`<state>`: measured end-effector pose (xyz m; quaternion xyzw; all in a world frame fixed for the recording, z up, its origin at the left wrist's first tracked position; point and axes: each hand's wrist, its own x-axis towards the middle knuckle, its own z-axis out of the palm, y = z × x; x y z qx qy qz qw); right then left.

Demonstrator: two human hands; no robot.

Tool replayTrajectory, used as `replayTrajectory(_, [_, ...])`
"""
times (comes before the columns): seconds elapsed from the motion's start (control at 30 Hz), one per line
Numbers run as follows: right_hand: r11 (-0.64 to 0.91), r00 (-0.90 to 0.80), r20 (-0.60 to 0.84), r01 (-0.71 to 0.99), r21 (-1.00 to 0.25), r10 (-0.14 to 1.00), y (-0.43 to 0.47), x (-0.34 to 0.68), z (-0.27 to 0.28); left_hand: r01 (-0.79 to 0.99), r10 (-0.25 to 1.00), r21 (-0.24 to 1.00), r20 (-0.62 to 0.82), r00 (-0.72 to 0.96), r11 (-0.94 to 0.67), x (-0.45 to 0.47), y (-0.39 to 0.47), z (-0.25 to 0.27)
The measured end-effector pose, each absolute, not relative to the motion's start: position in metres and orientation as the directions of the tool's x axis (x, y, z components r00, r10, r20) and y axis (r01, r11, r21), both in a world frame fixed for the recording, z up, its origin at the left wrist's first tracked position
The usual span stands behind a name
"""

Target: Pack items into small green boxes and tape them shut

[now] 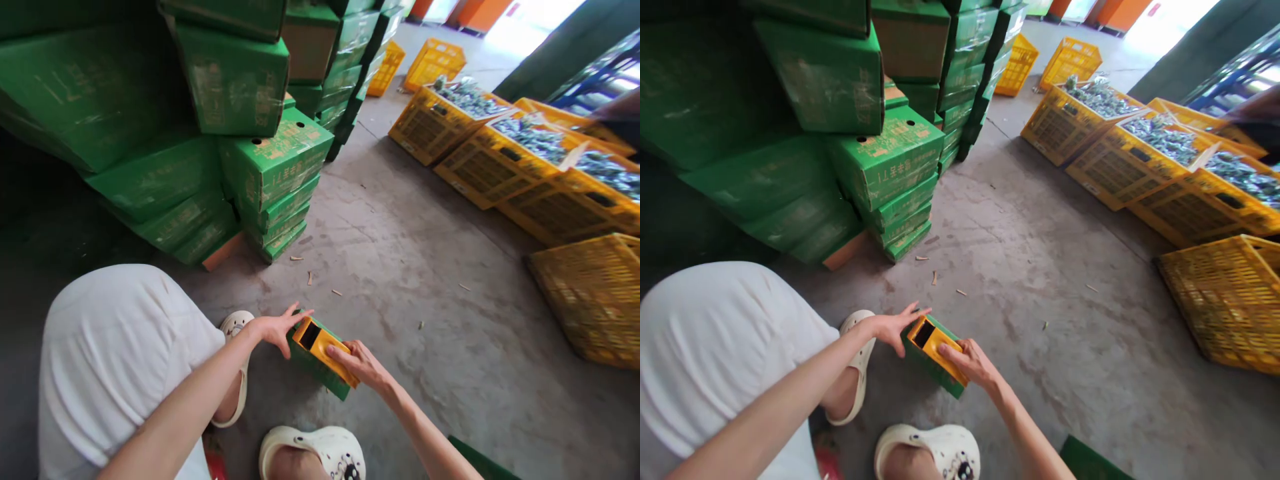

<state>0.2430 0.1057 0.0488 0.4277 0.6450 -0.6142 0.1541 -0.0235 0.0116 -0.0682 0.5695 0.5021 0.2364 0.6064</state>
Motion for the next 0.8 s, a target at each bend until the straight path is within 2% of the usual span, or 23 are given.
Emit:
replayTrajectory(0.07, [-0.123,-0.588,-0.723,0.739,-0.662,0.363,0.105,0.242,0.051,0.506,0.838,0.847,-0.387,0.384,0.159,-0.017,0.013,-0.057])
replayTrajectory(0.17, [-0.14,-0.596,-0.718,0.727,-0.673,0.359,0.105,0.244,0.052,0.68,0.886,0.734,-0.312,0.343,-0.005,-0.009,0.014,-0.051])
replayTrajectory(0.27, [-0.141,-0.611,-0.7,0.708,-0.692,0.369,0.106,0.248,0.05,0.679,0.891,0.72,-0.203,0.405,-0.145,-0.01,0.018,-0.054])
replayTrajectory(0.4, [-0.077,-0.591,-0.711,0.746,-0.661,0.38,0.109,0.244,0.059,0.635,0.899,0.75,-0.132,0.418,-0.185,-0.016,0.02,-0.065])
replayTrajectory(0.6, [0.169,-0.478,-0.701,0.869,-0.466,0.529,0.108,0.217,0.101,0.629,0.902,0.752,-0.113,0.418,-0.197,-0.018,0.017,-0.076])
replayTrajectory(0.7, [0.109,-0.428,-0.744,0.892,-0.438,0.513,0.107,0.234,0.118,0.639,0.898,0.74,-0.112,0.426,-0.211,-0.018,0.018,-0.076])
replayTrajectory(0.8, [-0.091,-0.411,-0.818,0.871,-0.483,0.402,0.105,0.265,0.125,0.646,0.896,0.732,-0.114,0.429,-0.216,-0.017,0.019,-0.075])
